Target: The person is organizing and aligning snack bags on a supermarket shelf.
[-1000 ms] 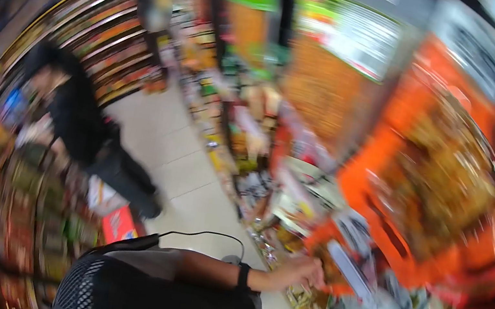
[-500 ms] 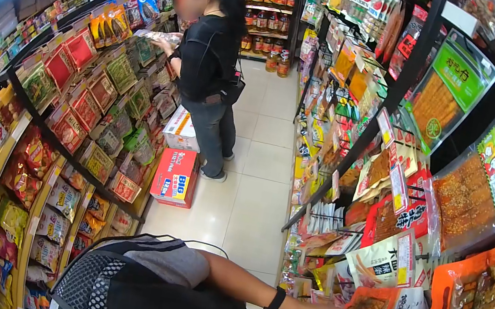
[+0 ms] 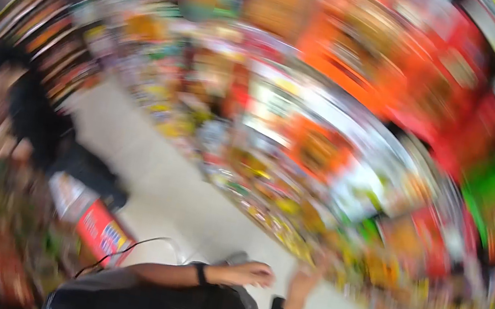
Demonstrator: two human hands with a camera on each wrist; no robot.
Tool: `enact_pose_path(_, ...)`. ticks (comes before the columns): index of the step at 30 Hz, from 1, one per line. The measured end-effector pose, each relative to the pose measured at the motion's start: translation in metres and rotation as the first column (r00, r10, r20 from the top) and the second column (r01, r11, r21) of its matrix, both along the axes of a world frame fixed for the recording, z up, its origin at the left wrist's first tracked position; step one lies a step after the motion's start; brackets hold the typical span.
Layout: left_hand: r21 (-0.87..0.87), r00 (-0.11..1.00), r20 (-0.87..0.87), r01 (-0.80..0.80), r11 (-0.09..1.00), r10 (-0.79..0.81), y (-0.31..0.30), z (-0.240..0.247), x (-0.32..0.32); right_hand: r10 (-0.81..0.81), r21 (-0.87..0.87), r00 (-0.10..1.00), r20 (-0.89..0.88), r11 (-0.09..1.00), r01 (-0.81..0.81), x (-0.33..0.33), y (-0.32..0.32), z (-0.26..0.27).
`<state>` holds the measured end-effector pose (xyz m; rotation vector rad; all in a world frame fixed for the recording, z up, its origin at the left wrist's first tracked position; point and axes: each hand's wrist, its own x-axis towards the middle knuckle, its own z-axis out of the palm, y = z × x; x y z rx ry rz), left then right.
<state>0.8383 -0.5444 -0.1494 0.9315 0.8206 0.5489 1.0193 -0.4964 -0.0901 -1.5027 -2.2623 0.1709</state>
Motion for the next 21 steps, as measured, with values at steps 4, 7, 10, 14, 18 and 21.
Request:
enact_pose_path(4, -0.122, 0.968, -0.012, 0.248, 0.961, -0.251, -0.024, 0.023, 0.014, -0.183, -0.344, 0.956, -0.232, 0.934, 0.095, 0.032, -0.112, -0.069)
enact_pose_path(7, -0.152, 0.95, 0.039, 0.311, 0.938, -0.308, -0.061, 0.004, 0.041, -0.688, -0.709, 0.716, -0.115, 0.562, 0.426, 0.084, -0.23, -0.155)
enact_pose_path(10, -0.104, 0.928, 0.042, 0.374, 0.922, -0.371, -0.081, -0.008, 0.055, -0.847, -0.642, 0.366, 0.385, 0.04, 0.765, 0.178, -0.471, -0.435)
enact_pose_path(14, -0.143, 0.9, -0.035, 0.426, 0.893, -0.435, -0.099, -0.026, 0.062, -0.009, -0.867, 0.88, 0.475, 0.165, 0.47, 0.178, -0.584, -0.322)
enact_pose_path(18, -0.24, 0.94, -0.169, 0.254, 0.937, -0.298, -0.118, -0.049, 0.075, -0.11, -0.869, 0.906, 0.409, 0.257, 0.424, 0.174, -0.619, -0.348)
enact_pose_path(21, -0.212, 0.945, -0.225, 0.188, 0.959, -0.235, -0.107, -0.08, 0.114, -0.233, -0.736, 0.838, 0.493, 0.402, 0.545, 0.217, -0.599, -0.381)
